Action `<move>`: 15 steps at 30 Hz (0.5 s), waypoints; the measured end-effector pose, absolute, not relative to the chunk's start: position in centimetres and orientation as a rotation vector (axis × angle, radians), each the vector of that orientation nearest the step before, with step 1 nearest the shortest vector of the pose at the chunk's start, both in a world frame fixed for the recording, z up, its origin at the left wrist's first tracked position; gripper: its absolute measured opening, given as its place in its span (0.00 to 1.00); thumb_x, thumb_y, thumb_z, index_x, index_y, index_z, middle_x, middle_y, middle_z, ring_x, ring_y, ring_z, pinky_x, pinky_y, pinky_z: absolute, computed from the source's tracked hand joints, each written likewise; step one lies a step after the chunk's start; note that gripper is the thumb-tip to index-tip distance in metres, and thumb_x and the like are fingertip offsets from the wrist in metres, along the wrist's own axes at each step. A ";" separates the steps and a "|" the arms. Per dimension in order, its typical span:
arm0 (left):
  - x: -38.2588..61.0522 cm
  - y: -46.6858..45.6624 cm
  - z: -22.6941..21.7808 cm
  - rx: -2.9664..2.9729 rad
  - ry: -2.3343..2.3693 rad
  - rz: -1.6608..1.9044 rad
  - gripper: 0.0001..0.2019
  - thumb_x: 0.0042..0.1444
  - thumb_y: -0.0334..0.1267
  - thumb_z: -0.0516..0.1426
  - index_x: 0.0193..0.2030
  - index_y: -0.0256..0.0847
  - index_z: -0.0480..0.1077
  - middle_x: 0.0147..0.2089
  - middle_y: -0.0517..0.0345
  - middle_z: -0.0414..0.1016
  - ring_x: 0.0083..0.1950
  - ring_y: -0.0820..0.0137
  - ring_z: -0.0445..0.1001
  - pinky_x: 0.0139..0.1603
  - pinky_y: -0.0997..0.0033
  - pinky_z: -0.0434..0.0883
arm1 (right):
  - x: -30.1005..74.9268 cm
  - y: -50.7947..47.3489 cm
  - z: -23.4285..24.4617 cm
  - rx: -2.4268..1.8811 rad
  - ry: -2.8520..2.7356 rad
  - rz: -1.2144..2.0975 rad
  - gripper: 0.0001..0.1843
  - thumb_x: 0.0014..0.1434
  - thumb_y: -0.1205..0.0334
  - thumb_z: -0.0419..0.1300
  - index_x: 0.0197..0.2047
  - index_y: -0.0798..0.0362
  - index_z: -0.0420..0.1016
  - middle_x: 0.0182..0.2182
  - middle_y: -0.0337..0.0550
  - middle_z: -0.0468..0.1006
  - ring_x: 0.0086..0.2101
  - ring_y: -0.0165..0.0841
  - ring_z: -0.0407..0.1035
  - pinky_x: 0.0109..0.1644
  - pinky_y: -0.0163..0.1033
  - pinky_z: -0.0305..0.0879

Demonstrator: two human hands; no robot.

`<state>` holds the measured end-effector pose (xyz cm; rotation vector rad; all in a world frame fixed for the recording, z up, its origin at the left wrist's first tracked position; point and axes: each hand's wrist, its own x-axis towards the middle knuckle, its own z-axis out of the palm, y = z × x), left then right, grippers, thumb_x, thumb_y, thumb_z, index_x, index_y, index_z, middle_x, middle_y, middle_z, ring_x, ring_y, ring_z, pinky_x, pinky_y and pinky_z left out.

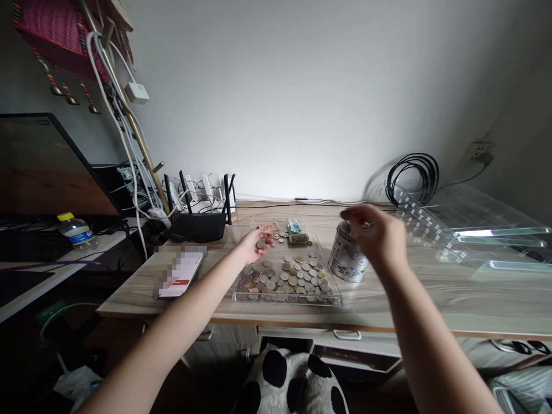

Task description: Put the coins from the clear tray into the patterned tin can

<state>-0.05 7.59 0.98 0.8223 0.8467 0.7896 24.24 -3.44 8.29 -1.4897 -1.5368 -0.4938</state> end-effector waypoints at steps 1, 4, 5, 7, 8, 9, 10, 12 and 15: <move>0.0 7.7 1.0 0.764 0.857 0.840 0.07 0.53 0.33 0.45 0.33 0.33 0.61 0.21 0.56 0.66 0.15 0.81 0.59 0.13 0.83 0.53 | 25.9 -3.3 8.7 -1.544 -1.501 -0.509 0.12 0.49 0.54 0.54 0.34 0.49 0.74 0.28 0.43 0.75 0.25 0.31 0.65 0.30 0.37 0.61; 0.0 7.5 1.0 0.670 0.784 0.873 0.08 0.48 0.23 0.43 0.33 0.32 0.60 0.26 0.49 0.69 0.26 0.74 0.70 0.25 0.77 0.67 | 29.7 -2.2 9.1 -1.710 -1.550 -0.448 0.10 0.45 0.56 0.57 0.29 0.50 0.76 0.23 0.43 0.74 0.23 0.33 0.64 0.26 0.39 0.59; 0.0 7.4 1.1 0.663 0.763 0.860 0.10 0.47 0.21 0.43 0.34 0.31 0.60 0.28 0.47 0.70 0.29 0.72 0.72 0.29 0.74 0.69 | 30.5 -1.8 9.0 -1.734 -1.584 -0.403 0.09 0.44 0.56 0.58 0.28 0.50 0.76 0.21 0.43 0.74 0.22 0.33 0.64 0.24 0.38 0.58; 0.1 7.0 1.1 0.675 0.755 0.825 0.12 0.44 0.18 0.43 0.34 0.30 0.61 0.31 0.44 0.70 0.34 0.69 0.73 0.34 0.71 0.70 | 31.4 -0.9 8.7 -1.729 -1.643 -0.331 0.10 0.43 0.56 0.58 0.28 0.51 0.76 0.19 0.42 0.73 0.21 0.33 0.65 0.22 0.37 0.57; 0.1 6.9 1.2 0.690 0.764 0.808 0.13 0.44 0.17 0.43 0.35 0.29 0.61 0.32 0.43 0.70 0.36 0.68 0.73 0.35 0.71 0.70 | 31.6 -0.6 8.6 -1.721 -1.660 -0.317 0.10 0.43 0.56 0.58 0.28 0.50 0.76 0.19 0.42 0.73 0.21 0.33 0.65 0.22 0.37 0.57; 0.1 6.8 1.2 0.709 0.776 0.795 0.13 0.44 0.17 0.43 0.35 0.28 0.62 0.32 0.42 0.70 0.36 0.68 0.73 0.36 0.71 0.70 | 31.7 -0.3 8.6 -1.718 -1.668 -0.314 0.10 0.42 0.56 0.58 0.27 0.50 0.76 0.19 0.41 0.73 0.21 0.33 0.65 0.22 0.37 0.57; 0.1 6.7 1.2 0.730 0.784 0.784 0.13 0.45 0.16 0.43 0.35 0.27 0.62 0.32 0.41 0.70 0.37 0.67 0.73 0.36 0.72 0.70 | 31.8 -0.2 8.6 -1.722 -1.684 -0.310 0.09 0.42 0.56 0.59 0.27 0.50 0.76 0.19 0.41 0.73 0.21 0.32 0.65 0.22 0.36 0.57; 0.0 6.6 1.3 0.777 0.783 0.768 0.13 0.47 0.16 0.43 0.37 0.27 0.61 0.33 0.40 0.71 0.37 0.67 0.73 0.35 0.75 0.70 | 31.6 -0.2 9.0 -1.744 -1.735 -0.284 0.09 0.41 0.56 0.60 0.26 0.50 0.76 0.20 0.42 0.74 0.21 0.32 0.66 0.22 0.35 0.57; 0.0 6.4 1.3 0.852 0.745 0.750 0.10 0.50 0.18 0.45 0.38 0.27 0.61 0.33 0.39 0.72 0.37 0.67 0.73 0.30 0.79 0.70 | 30.3 -1.0 9.7 -1.784 -1.721 -0.308 0.13 0.40 0.53 0.60 0.28 0.52 0.77 0.22 0.44 0.74 0.21 0.32 0.65 0.23 0.36 0.57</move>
